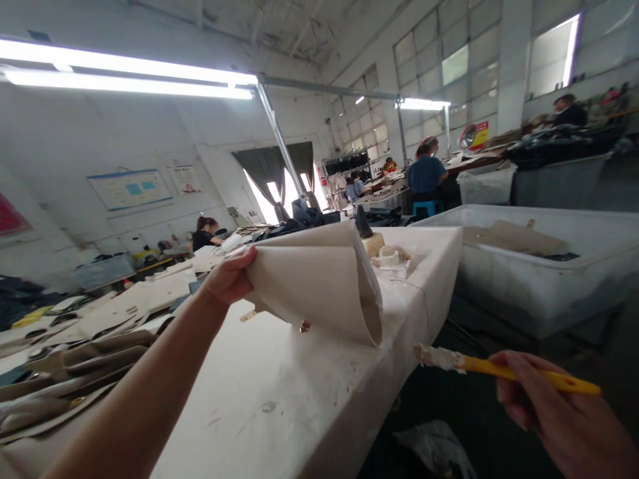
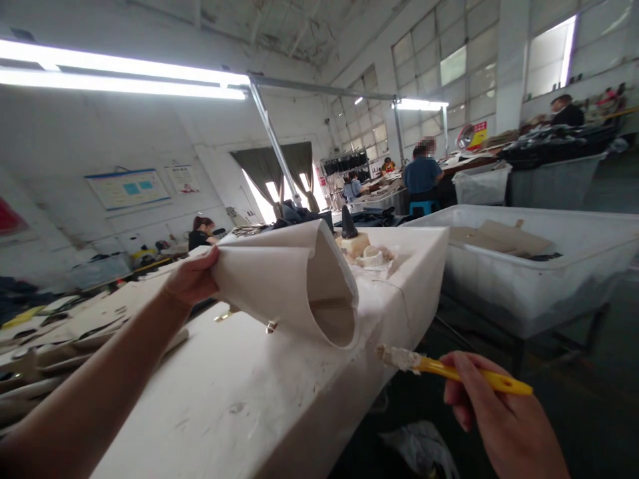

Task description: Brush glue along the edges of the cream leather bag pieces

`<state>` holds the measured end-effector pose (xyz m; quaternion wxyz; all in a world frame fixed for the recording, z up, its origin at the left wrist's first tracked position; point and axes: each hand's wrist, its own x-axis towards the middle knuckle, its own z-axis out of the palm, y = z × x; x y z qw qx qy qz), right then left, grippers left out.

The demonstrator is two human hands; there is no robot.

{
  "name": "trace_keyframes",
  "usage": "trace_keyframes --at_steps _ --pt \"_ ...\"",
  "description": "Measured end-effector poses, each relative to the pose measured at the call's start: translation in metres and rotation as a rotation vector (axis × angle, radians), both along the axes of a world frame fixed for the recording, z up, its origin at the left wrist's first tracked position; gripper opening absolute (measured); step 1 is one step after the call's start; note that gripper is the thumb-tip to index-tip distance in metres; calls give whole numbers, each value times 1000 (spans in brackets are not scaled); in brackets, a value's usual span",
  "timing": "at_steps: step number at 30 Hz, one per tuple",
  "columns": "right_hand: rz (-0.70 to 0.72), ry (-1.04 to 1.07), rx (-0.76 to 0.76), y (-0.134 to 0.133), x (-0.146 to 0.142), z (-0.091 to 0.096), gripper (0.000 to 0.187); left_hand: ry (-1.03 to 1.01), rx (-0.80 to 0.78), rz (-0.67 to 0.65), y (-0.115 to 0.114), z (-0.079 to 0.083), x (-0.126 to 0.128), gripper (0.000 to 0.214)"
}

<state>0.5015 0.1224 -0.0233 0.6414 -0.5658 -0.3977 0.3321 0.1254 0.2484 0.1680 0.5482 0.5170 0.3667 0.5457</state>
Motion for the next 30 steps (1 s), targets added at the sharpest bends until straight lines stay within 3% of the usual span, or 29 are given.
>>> trace_keyframes --at_steps 4,8,17,23,26,30 --pt "46 -128 51 16 3 -2 47 48 -55 -116 -10 -36 -1 20" --pt "141 -261 50 38 -2 12 47 6 -36 -106 -22 -55 2 17" --pt "475 -357 -67 110 -46 40 40 -27 -52 -64 -45 -68 -7 28" --pt "389 -411 -5 156 -55 43 32 -72 -94 -82 -53 -73 -8 19" --pt "388 -416 15 156 -56 37 34 -89 -83 -71 -54 -73 -9 19" --pt "506 -436 -35 134 -49 35 39 -93 -88 1 -52 -73 -11 22"
